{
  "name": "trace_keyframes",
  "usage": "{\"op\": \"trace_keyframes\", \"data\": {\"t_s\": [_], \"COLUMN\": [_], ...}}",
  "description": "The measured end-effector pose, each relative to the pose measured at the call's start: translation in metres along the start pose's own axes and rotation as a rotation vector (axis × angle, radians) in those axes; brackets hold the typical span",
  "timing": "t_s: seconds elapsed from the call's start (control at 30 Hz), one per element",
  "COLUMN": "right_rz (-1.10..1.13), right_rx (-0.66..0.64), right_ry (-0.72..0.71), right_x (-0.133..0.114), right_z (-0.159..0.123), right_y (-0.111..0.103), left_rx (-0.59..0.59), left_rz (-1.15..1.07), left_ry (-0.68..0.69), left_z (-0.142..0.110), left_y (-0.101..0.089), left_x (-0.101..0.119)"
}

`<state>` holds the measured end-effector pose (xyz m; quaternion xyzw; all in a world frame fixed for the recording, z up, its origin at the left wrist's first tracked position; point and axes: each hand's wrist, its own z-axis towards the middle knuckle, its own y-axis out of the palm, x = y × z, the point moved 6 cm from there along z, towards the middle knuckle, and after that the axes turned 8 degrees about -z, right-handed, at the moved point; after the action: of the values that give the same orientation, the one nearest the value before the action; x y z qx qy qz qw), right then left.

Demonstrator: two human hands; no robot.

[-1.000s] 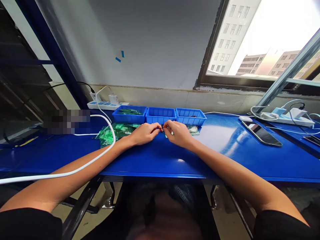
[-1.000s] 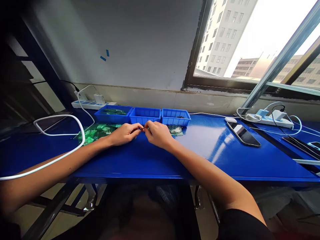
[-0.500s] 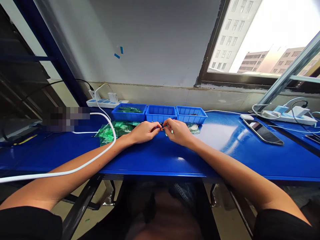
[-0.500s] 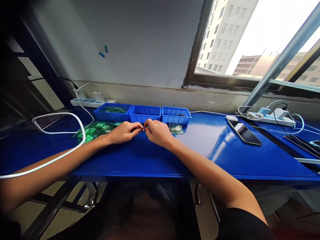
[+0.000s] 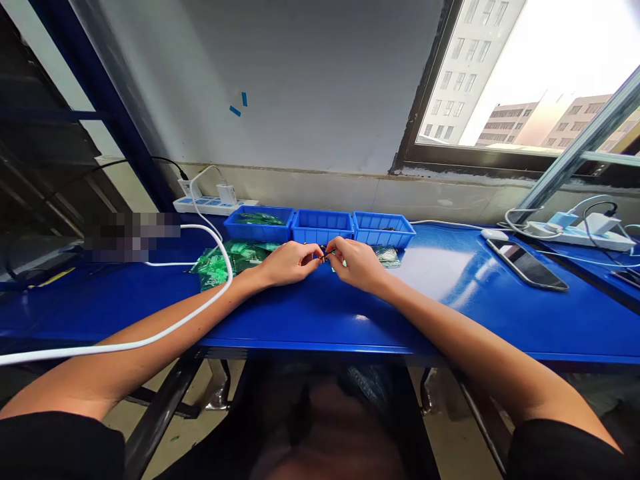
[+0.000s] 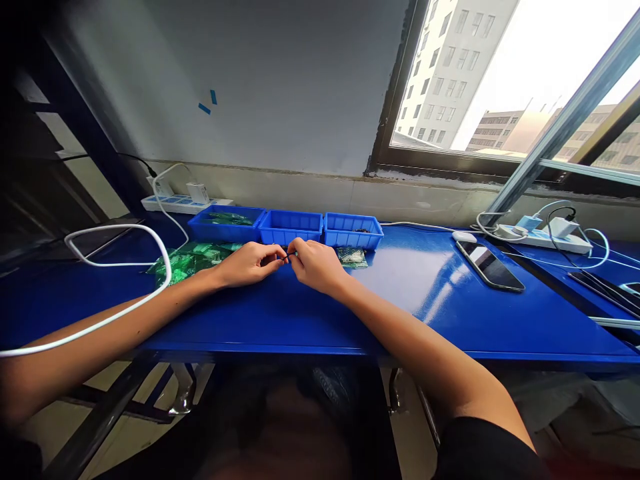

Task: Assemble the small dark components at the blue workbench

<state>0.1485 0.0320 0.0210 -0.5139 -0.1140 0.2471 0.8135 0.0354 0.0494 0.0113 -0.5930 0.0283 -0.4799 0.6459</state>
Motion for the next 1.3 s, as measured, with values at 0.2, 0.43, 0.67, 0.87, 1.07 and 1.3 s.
{"op": "trace_keyframes", "data": {"t_s": [0.2, 0.43, 0.67, 0.87, 1.07, 1.3], "right_rz": [0.014, 0.038, 0.045, 0.018, 0.023, 0.057], "right_rx": [0.003, 0.002, 0.003, -0.01, -0.005, 0.001], "right_ry": [-0.036, -0.078, -0.1, -0.083, -0.082, -0.083], "right_x": [-0.0006, -0.0026, -0.005, -0.0041, -0.0004, 0.0011], "right_z": [-0.0005, -0.0002, -0.0008, -0.0006, -0.0007, 0.0004], "right_y": [0.002, 0.002, 0.002, -0.0001, -0.0013, -0.0024], "left_rx": [0.008, 0.01, 0.006, 0.005, -0.049, -0.042], "left_rz": [0.022, 0.045, 0.051, 0.006, -0.06, -0.057], "left_ry": [-0.01, -0.01, 0.011, 0.051, 0.126, 0.115], "left_z": [0.0006, -0.0004, 0.0, 0.0006, -0.0008, -0.0013], "left_y": [-0.0005, -0.0012, -0.0014, -0.0001, 0.0013, 0.0011], "left_x": [-0.0012, -0.0013, -0.0004, 0.0007, 0.0066, 0.0057]}}
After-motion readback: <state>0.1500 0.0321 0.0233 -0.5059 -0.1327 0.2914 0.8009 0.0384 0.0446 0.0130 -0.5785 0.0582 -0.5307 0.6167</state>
